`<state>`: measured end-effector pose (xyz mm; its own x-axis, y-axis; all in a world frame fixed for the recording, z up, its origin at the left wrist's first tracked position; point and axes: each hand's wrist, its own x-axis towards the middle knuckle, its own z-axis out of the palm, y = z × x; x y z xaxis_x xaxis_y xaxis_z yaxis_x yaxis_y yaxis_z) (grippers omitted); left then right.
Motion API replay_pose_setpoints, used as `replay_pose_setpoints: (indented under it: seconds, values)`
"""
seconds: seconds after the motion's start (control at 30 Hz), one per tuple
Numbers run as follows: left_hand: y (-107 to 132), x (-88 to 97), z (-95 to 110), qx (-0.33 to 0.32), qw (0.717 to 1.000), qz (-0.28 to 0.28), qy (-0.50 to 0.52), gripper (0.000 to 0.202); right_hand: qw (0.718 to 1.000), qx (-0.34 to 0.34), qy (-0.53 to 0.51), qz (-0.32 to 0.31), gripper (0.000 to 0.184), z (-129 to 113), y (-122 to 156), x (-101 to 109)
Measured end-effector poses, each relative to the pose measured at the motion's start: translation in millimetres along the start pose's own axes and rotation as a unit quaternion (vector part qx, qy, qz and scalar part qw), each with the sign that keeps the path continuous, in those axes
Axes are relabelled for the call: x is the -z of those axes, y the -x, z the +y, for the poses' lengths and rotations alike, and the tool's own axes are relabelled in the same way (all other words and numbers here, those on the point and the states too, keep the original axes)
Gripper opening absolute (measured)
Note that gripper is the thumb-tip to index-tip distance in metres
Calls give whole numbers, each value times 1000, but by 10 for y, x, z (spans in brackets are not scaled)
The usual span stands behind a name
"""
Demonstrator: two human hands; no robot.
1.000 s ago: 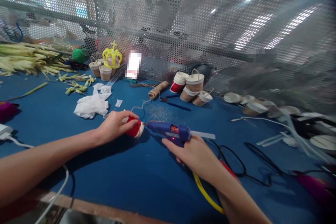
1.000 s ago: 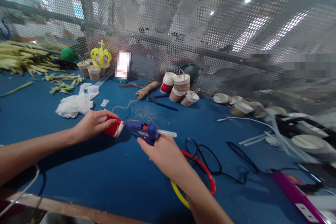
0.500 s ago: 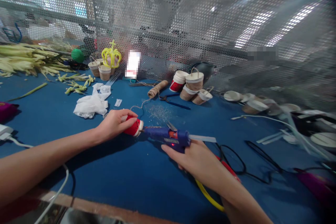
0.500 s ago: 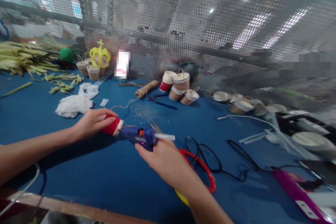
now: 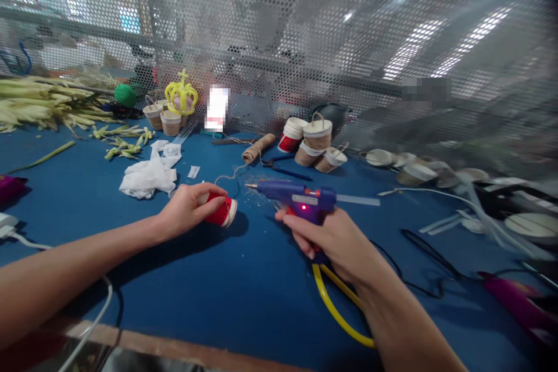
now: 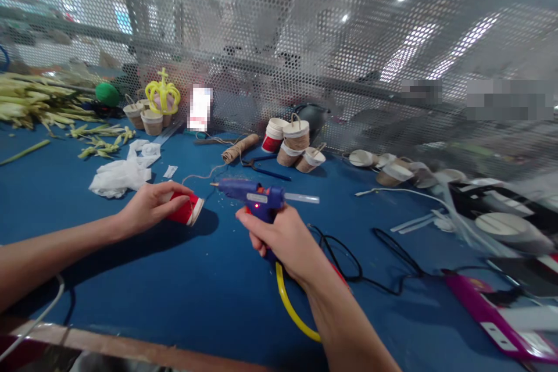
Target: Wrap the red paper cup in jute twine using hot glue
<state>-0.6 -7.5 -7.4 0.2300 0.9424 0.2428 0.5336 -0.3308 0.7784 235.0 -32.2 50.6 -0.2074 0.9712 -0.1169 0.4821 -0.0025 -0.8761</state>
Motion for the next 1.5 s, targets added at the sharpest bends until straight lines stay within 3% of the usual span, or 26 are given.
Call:
replay_pose_setpoints:
  seconds: [0.1,0.23,0.37,0.57,0.77,0.83,0.93,1.0,1.07,1.17,1.27,1.4,1.5]
  values:
    - [21,9,27,-19,1000,10,-7,27,994,5,-77,72,24,108,-117,160]
    - [47,11,34,-51,998,19,-15,27,977,-17,-100,188,22,241,-316,333]
    - [69,8,22,-79,997,21,-11,26,978,-64,-85,181,23,338,-504,385]
    - [97,15,30,-124,991,28,-39,26,974,-118,17,193,31,562,-776,437]
    - [123,-3,17,-171,983,32,-66,24,971,-70,108,203,38,517,-819,464]
    - [129,-12,15,-181,981,34,-64,24,975,-38,118,185,35,391,-768,362]
    - [147,-27,29,-193,979,24,-56,23,989,3,108,100,30,180,-664,61]
    - [167,-40,46,-199,979,12,-50,23,997,22,70,10,29,73,-598,-202]
    - [190,-55,58,-209,977,-5,-49,22,989,42,-60,-131,34,7,-548,-445]
    - [219,-69,57,-230,971,-18,-55,24,975,62,-183,-113,28,-40,-492,-648]
    - [227,-65,57,-205,978,-10,-35,30,972,89,-213,-37,18,-68,-431,-622]
    - [194,-58,111,-87,995,9,53,31,966,128,-223,33,14,-72,-353,-461]
    - [165,-69,165,-16,991,1,131,30,962,129,-231,65,16,-38,-338,-409]
